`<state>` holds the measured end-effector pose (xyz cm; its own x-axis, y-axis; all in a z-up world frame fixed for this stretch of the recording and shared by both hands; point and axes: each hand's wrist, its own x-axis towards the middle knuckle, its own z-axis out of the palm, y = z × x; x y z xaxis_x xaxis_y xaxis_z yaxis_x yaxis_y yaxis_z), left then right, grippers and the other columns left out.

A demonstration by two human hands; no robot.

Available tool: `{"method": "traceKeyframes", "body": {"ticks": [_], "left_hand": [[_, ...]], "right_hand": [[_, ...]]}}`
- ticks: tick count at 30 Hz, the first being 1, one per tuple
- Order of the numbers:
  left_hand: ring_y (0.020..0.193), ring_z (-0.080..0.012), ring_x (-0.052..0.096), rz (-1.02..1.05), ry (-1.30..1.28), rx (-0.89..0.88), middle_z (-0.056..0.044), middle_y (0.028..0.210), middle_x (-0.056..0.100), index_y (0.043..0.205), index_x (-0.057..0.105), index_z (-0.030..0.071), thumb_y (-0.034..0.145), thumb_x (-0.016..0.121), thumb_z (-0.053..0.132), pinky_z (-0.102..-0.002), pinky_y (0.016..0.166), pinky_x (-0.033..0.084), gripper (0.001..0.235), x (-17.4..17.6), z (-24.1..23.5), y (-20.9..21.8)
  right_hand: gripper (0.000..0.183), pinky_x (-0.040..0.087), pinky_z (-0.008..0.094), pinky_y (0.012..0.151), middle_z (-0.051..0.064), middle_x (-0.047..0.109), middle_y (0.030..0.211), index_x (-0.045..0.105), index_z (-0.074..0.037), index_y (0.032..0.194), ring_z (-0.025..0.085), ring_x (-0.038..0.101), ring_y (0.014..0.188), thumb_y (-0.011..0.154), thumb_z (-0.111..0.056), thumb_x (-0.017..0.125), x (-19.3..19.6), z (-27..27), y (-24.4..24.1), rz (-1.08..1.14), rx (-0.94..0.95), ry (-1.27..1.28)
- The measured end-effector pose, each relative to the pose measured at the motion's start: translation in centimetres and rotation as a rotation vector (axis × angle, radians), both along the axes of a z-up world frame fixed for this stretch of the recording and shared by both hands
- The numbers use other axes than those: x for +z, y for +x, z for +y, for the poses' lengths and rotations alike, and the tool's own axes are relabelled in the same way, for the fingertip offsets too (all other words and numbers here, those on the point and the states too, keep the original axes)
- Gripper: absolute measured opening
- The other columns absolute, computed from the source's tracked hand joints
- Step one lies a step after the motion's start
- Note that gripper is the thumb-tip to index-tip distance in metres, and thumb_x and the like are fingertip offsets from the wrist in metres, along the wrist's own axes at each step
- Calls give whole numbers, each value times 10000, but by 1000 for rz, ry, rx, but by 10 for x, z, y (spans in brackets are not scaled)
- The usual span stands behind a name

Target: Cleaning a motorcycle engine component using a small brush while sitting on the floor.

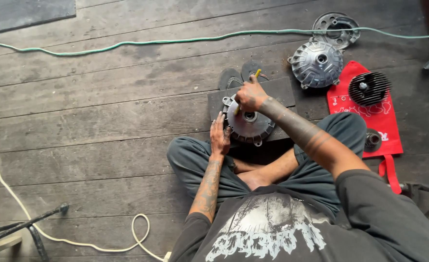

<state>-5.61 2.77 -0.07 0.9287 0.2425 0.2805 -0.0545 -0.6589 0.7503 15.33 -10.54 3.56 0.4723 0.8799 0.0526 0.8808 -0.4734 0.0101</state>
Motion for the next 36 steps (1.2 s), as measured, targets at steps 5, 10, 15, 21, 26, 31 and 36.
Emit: {"method": "traceKeyframes", "body": {"ticks": [5, 10, 15, 21, 26, 31, 36], "left_hand": [[1414, -316, 485, -10, 31, 5, -177, 1544, 482, 1480, 492, 85, 1036, 271, 677, -473, 1227, 291, 772, -1, 1, 0], [1396, -332, 502, -20, 100, 24, -183, 1536, 488, 1479, 492, 80, 1053, 247, 633, -476, 1202, 319, 740, -6, 2, 0], [1385, -353, 506, -15, 115, 7, -194, 1527, 488, 1478, 483, 67, 1056, 251, 618, -506, 1190, 328, 731, -15, 2, 0], [1388, -360, 499, 10, 119, 6, -185, 1534, 480, 1487, 478, 69, 1052, 240, 631, -506, 1192, 322, 749, -8, 2, 1], [1383, -363, 509, 9, 132, 9, -191, 1534, 483, 1475, 491, 55, 1053, 294, 605, -500, 1199, 322, 721, -4, 2, 0], [1380, -368, 514, -14, 183, 24, -203, 1522, 493, 1482, 489, 43, 1063, 318, 599, -489, 1196, 329, 717, -7, 0, 2], [1380, -402, 495, 6, 200, 36, -220, 1533, 468, 1465, 488, 19, 1059, 339, 609, -519, 1194, 312, 732, -2, -6, 3]], "right_hand": [[79, 370, 523, 1005, -124, 700, 670, 740, -439, 720, 149, 732, 751, 714, -406, 669, -5, -10, 1, 167, -9, -134], [130, 346, 499, 990, -122, 728, 783, 758, -465, 834, 115, 718, 866, 752, -443, 660, -10, -36, 8, 156, -182, -87], [80, 358, 517, 914, -56, 756, 799, 758, -408, 877, 209, 747, 871, 839, -431, 692, -15, -70, 23, 259, -396, -100], [208, 553, 515, 861, 86, 784, 911, 780, -308, 1001, 348, 758, 971, 909, -434, 643, 24, -85, -35, 617, -631, -80], [294, 586, 499, 781, 134, 762, 801, 781, -198, 943, 371, 774, 847, 909, -371, 547, 10, -82, -62, 545, -710, -69], [223, 586, 492, 766, 149, 747, 726, 729, -159, 864, 366, 776, 784, 924, -305, 571, 29, -82, -67, 479, -697, 80], [213, 598, 525, 751, 190, 758, 803, 750, -135, 925, 397, 767, 825, 892, -294, 612, 35, -88, -72, 557, -742, 9]]}}
